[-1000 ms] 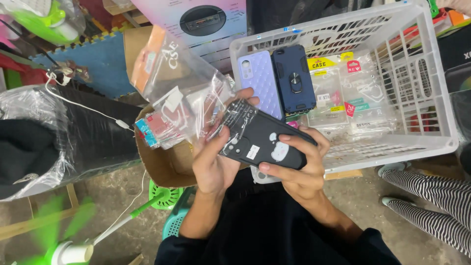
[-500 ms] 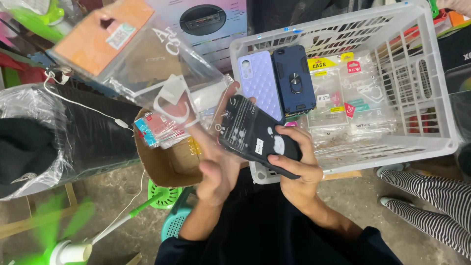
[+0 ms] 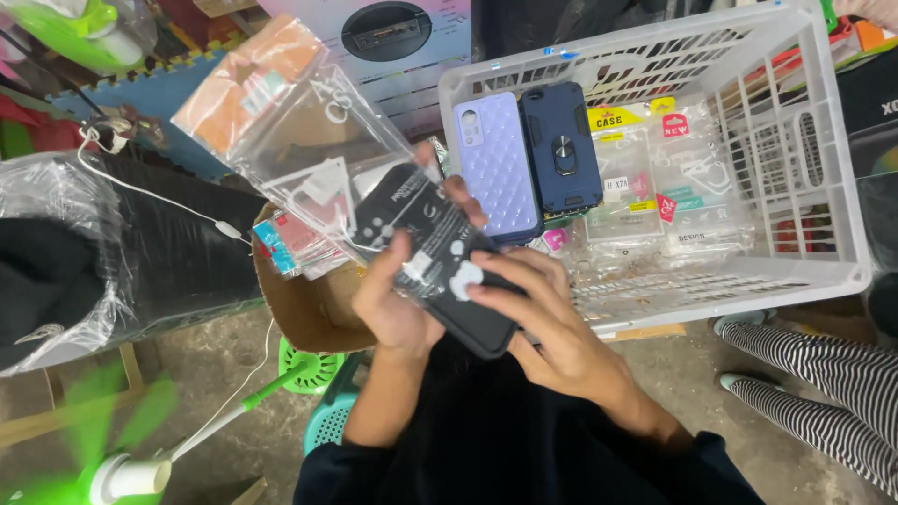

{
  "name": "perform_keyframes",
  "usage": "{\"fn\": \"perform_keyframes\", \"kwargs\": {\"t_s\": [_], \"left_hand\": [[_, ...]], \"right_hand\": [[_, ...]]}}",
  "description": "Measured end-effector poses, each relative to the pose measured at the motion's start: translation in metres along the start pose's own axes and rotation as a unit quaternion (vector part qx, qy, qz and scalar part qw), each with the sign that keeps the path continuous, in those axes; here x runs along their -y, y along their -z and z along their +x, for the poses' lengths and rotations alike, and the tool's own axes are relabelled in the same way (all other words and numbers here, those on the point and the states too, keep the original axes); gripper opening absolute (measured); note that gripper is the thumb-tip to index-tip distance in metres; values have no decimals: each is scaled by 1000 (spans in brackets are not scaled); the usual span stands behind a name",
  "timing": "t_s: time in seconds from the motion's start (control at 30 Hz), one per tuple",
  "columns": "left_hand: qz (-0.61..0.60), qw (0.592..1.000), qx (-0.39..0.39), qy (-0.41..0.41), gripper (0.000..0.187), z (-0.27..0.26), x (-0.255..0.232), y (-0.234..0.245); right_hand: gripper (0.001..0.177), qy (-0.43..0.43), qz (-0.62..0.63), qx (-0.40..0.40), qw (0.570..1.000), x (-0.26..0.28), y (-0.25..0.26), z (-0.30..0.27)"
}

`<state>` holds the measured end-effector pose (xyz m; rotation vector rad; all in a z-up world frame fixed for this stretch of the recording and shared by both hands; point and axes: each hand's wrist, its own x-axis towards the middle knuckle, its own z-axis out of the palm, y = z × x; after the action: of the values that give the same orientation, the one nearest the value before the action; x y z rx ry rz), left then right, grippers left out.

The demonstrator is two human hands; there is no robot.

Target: Organizing and inspecting various mobile phone cases and accessories in a storage bin.

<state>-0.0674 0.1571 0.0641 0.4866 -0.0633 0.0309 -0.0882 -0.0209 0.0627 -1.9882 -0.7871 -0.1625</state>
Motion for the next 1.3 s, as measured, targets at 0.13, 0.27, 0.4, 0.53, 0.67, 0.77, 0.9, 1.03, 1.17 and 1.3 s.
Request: {"fn": "perform_keyframes", "kwargs": {"t_s": [0.13, 0.27, 0.4, 0.53, 0.67, 0.77, 0.9, 1.03, 1.17, 1.3], "left_hand": [[-26, 1000, 5, 8, 84, 5, -8, -1], [0, 998, 8, 55, 90, 4, -6, 1], [33, 995, 27, 95, 97, -1, -1, 0], [51, 990, 32, 126, 101, -4, -1, 1], [47, 987, 39, 147, 104, -6, -1, 1], [51, 985, 55, 156, 105, -11, 3, 1], [74, 981, 58, 169, 104, -18, 10, 0], [59, 978, 51, 192, 99, -23, 8, 0], [13, 980, 22, 200, 91, -30, 7, -1], [-15, 984, -8, 176, 90, -33, -5, 3]], "right_hand": [[50, 33, 16, 28, 999, -3, 1, 0], [45, 8, 7, -76, 997, 0, -7, -1], [40, -68, 51, -147, 985, 0, -12, -5], [38, -67, -7, -128, 990, 6, -9, 0], [33, -62, 20, -110, 992, 1, -12, -8], [31, -68, 100, -156, 980, 5, -19, -7], [42, -101, 177, -231, 951, 9, -25, -3], [46, -96, 192, -246, 945, 0, -30, -5], [39, -75, 119, -225, 964, -7, -19, -11], [40, -35, 45, -104, 993, 11, 2, 3]]}}
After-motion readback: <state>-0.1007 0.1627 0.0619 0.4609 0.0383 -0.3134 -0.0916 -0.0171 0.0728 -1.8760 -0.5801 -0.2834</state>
